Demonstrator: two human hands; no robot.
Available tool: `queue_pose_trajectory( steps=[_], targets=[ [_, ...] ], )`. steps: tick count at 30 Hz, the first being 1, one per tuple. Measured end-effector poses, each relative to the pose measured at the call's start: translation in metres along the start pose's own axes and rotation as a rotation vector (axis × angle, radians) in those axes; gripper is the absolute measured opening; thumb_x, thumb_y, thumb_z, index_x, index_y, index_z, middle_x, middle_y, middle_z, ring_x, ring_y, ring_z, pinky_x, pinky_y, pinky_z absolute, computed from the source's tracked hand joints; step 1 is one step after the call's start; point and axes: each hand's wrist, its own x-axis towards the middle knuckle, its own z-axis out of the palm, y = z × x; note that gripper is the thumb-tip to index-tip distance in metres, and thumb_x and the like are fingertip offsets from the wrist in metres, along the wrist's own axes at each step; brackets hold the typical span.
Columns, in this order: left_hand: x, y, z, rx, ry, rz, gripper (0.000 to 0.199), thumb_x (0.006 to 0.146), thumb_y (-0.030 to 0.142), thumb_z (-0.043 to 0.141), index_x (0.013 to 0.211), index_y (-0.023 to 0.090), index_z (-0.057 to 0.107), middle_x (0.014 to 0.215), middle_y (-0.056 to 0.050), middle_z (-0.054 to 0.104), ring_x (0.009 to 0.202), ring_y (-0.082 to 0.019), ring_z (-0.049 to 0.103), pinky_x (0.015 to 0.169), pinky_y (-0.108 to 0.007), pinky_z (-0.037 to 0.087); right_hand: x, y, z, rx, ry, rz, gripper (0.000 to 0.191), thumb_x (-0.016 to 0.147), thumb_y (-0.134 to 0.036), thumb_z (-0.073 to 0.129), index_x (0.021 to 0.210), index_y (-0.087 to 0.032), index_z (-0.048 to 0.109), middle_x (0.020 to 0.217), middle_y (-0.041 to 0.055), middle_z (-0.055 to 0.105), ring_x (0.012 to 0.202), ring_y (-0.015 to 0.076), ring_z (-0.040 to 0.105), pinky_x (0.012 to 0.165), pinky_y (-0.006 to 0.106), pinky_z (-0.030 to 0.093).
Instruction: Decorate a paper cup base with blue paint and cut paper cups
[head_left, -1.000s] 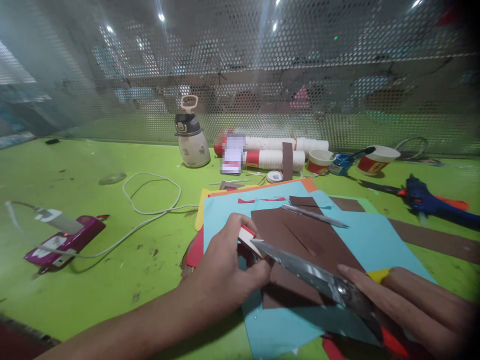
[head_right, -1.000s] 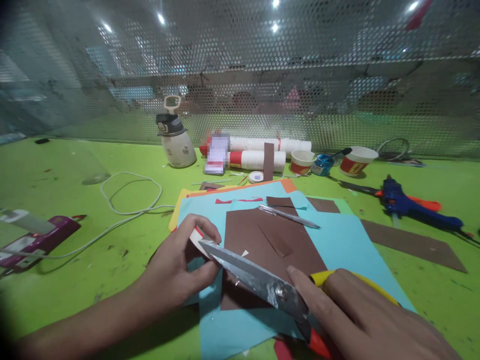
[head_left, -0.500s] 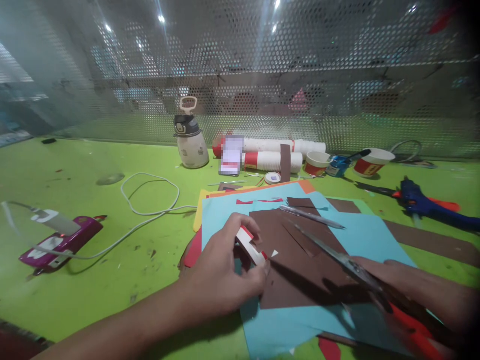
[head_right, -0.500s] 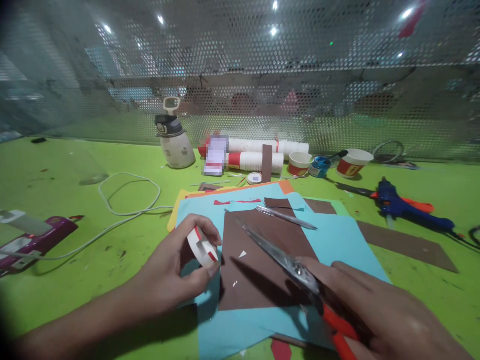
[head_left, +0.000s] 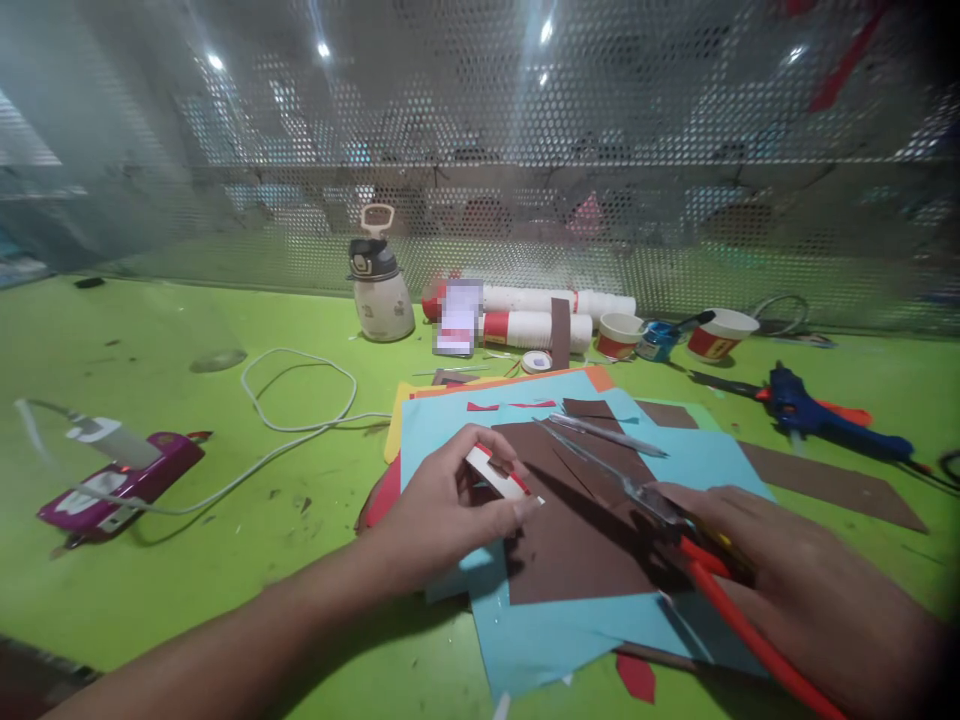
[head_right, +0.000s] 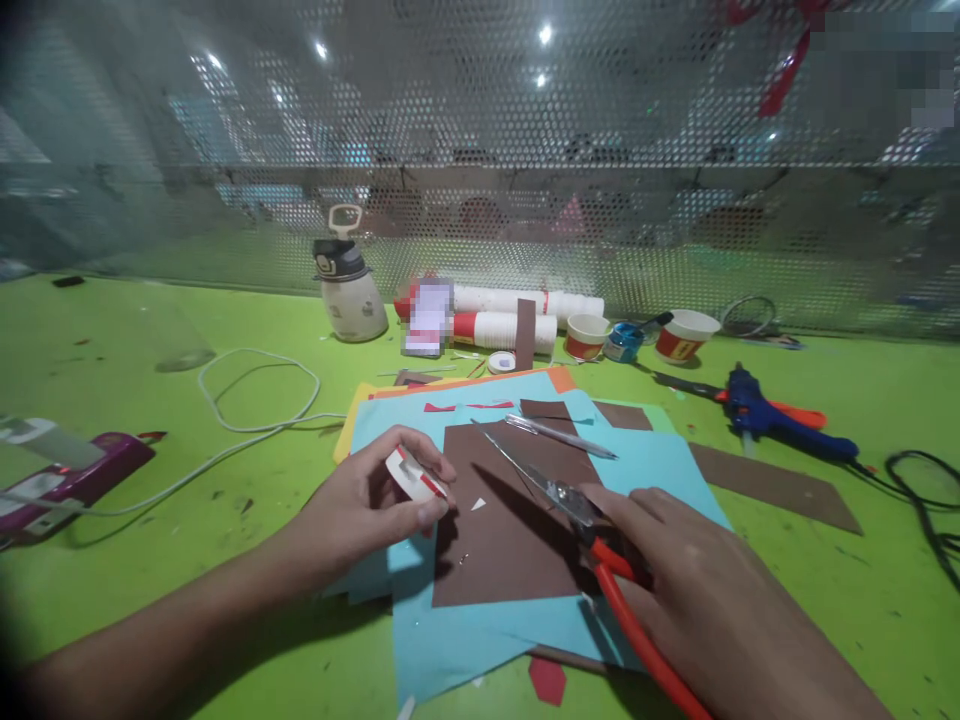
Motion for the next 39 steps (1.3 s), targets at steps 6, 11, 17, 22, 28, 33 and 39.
queue_pose_trajectory(
  steps=[6, 11, 17, 22, 28, 33, 39],
  targets=[
    [0.001, -0.010, -0.001, 0.039, 0.064, 0.103, 0.033, 0.075, 0.029, 0.079, 0.089, 0.020, 0.051, 0.097, -0.004, 0.065, 0.082, -0.017, 0.064, 0.073, -0.032, 0.047, 0.008, -0.001, 0.001, -0.078, -0.140, -0.021, 0.038, 0.093, -0.033, 0.039, 0.124, -0.028, 0.061, 0.092, 0.0099, 0.064, 0.073, 0.0271, 0.064, 0.061, 0.044, 0.051],
    [0.002, -0.013, -0.004, 0.179, 0.100, 0.208, 0.027, 0.081, 0.030, 0.074, 0.097, 0.021, 0.054, 0.101, -0.005, 0.064, 0.089, -0.019, 0.064, 0.081, -0.039, 0.050, 0.014, -0.007, -0.005, -0.058, -0.188, -0.031, 0.029, 0.093, -0.030, 0.043, 0.114, -0.027, 0.062, 0.094, 0.0092, 0.063, 0.077, 0.0262, 0.063, 0.064, 0.042, 0.050],
    [0.002, -0.007, -0.004, 0.266, 0.137, 0.222, 0.033, 0.079, 0.031, 0.072, 0.105, 0.018, 0.057, 0.104, -0.007, 0.063, 0.084, -0.019, 0.060, 0.079, -0.037, 0.048, 0.017, -0.007, -0.002, -0.040, -0.190, -0.044, 0.024, 0.089, -0.020, 0.048, 0.106, -0.025, 0.063, 0.090, 0.0093, 0.060, 0.083, 0.0297, 0.058, 0.065, 0.041, 0.044],
    [-0.001, -0.003, -0.004, 0.019, 0.074, 0.139, 0.069, 0.072, 0.030, 0.081, 0.133, 0.025, 0.050, 0.120, -0.008, 0.064, 0.096, -0.020, 0.063, 0.090, -0.039, 0.049, 0.019, -0.006, -0.002, 0.029, -0.140, -0.029, 0.027, 0.087, -0.019, 0.048, 0.109, -0.024, 0.064, 0.094, 0.0111, 0.061, 0.090, 0.0315, 0.056, 0.072, 0.044, 0.045],
    [-0.002, -0.003, -0.009, -0.124, -0.116, 0.177, 0.077, 0.068, 0.023, 0.086, 0.135, 0.032, 0.048, 0.124, -0.006, 0.064, 0.103, -0.022, 0.067, 0.088, -0.035, 0.052, 0.026, -0.003, -0.012, 0.236, -0.054, 0.099, 0.045, 0.082, -0.024, 0.051, 0.126, -0.017, 0.060, 0.116, 0.0150, 0.065, 0.098, 0.0308, 0.063, 0.082, 0.046, 0.049],
    [-0.002, -0.003, -0.006, -0.099, -0.123, 0.214, 0.067, 0.066, 0.019, 0.087, 0.123, 0.029, 0.053, 0.135, -0.007, 0.058, 0.114, -0.025, 0.063, 0.088, -0.033, 0.052, 0.025, -0.019, -0.019, 0.529, -0.017, 0.212, 0.030, 0.085, -0.042, 0.062, 0.107, -0.021, 0.061, 0.073, 0.0011, 0.068, 0.062, 0.0189, 0.063, 0.060, 0.032, 0.052],
    [-0.013, -0.008, 0.009, 0.345, -0.038, 0.442, 0.061, 0.077, 0.009, 0.075, 0.128, 0.036, 0.055, 0.138, -0.001, 0.056, 0.127, -0.023, 0.052, 0.107, -0.037, 0.041, 0.021, -0.071, -0.029, 0.951, -0.005, 0.223, 0.034, 0.088, -0.050, 0.061, 0.106, -0.022, 0.057, 0.080, 0.0017, 0.066, 0.067, 0.0164, 0.063, 0.057, 0.026, 0.051]
  ],
)
